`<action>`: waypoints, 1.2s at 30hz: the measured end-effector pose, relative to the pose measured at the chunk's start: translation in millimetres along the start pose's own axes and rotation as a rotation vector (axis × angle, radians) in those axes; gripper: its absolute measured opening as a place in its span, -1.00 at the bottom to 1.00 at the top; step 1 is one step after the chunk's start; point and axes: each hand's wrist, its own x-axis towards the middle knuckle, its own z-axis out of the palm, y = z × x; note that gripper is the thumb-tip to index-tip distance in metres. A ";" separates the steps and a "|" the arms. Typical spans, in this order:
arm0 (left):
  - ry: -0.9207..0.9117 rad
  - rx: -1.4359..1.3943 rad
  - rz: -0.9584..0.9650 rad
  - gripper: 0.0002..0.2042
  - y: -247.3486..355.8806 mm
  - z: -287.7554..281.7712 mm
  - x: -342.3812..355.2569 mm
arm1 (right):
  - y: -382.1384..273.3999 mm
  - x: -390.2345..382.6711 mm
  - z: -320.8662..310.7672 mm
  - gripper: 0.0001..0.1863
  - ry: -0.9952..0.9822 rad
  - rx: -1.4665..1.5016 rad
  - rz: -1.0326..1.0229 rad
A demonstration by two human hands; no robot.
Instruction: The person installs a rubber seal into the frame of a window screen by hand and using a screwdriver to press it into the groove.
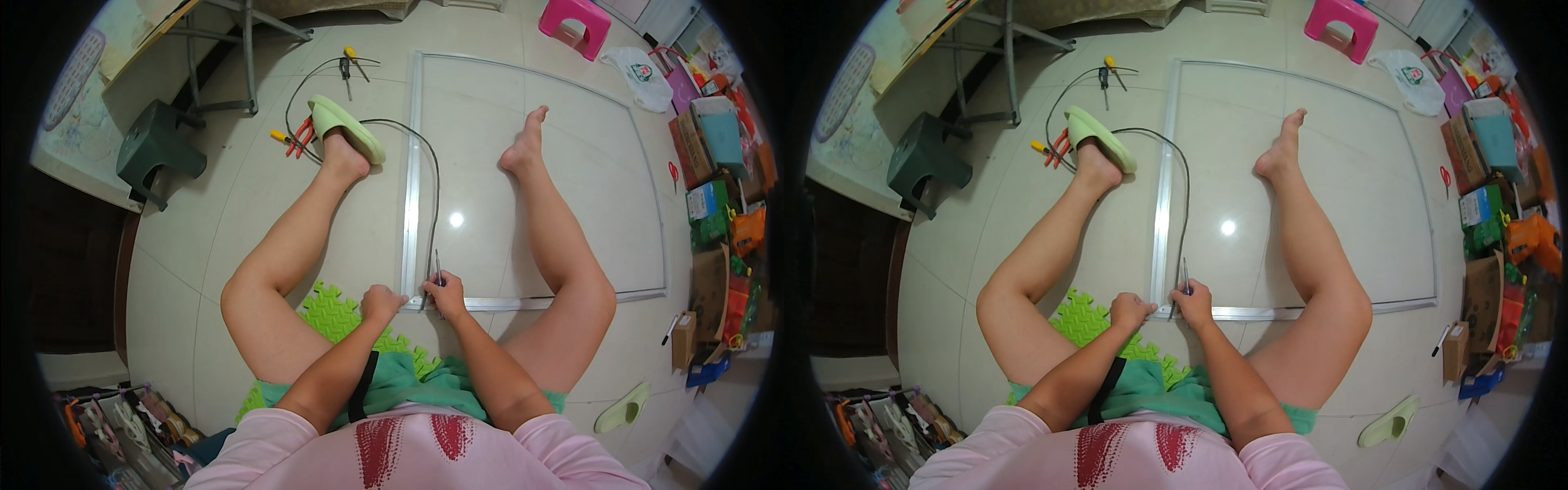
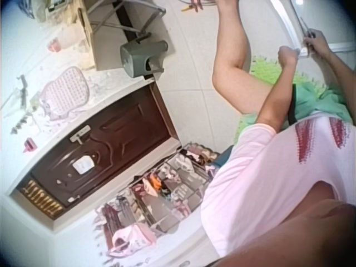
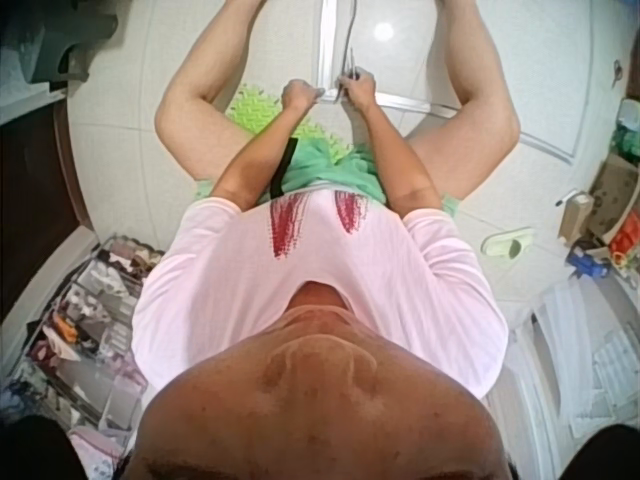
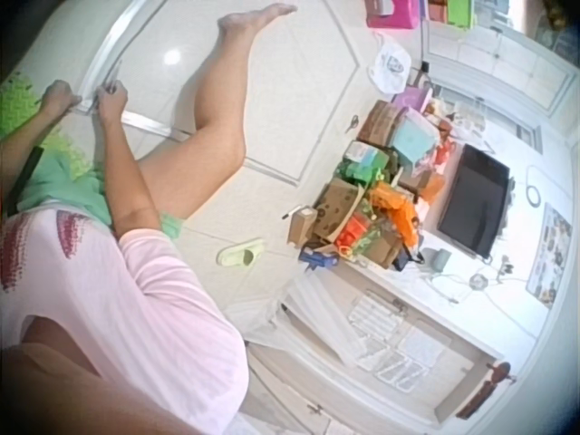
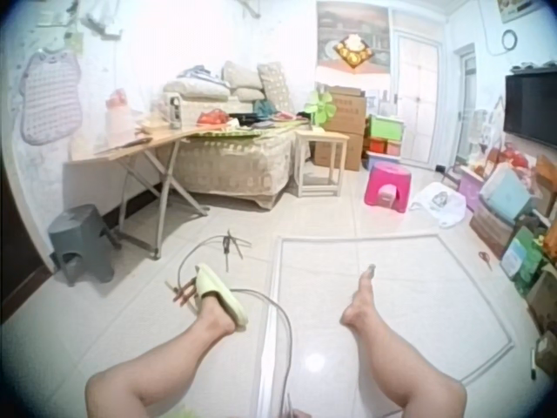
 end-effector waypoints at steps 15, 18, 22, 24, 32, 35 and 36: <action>0.055 -0.047 0.095 -0.69 -5.9 -0.1 -3.3 | -45.0 32.8 15.3 -0.84 0.067 -0.023 -0.070; 0.048 -0.030 0.098 -0.68 -7.2 -3.1 -5.5 | -64.9 56.6 25.0 -0.80 0.132 -0.107 -0.192; 0.049 0.002 0.187 -0.68 -3.1 -2.4 -6.2 | -70.8 105.1 26.8 -0.75 0.279 -0.284 -0.348; 0.042 0.002 0.171 -0.68 -6.0 -4.2 -8.0 | -87.1 128.2 32.7 -0.71 0.341 -0.314 -0.228; 0.032 0.006 0.280 -0.62 -17.3 2.8 2.2 | -117.7 207.9 39.9 -0.63 0.405 -0.526 -0.128; -0.085 0.142 0.219 -0.61 -7.7 -6.9 4.4 | -114.9 207.8 38.8 -0.64 0.281 -0.460 -0.040; -0.020 0.127 0.208 -0.63 2.3 -14.1 3.6 | -117.5 206.9 38.6 -0.64 0.278 -0.458 -0.038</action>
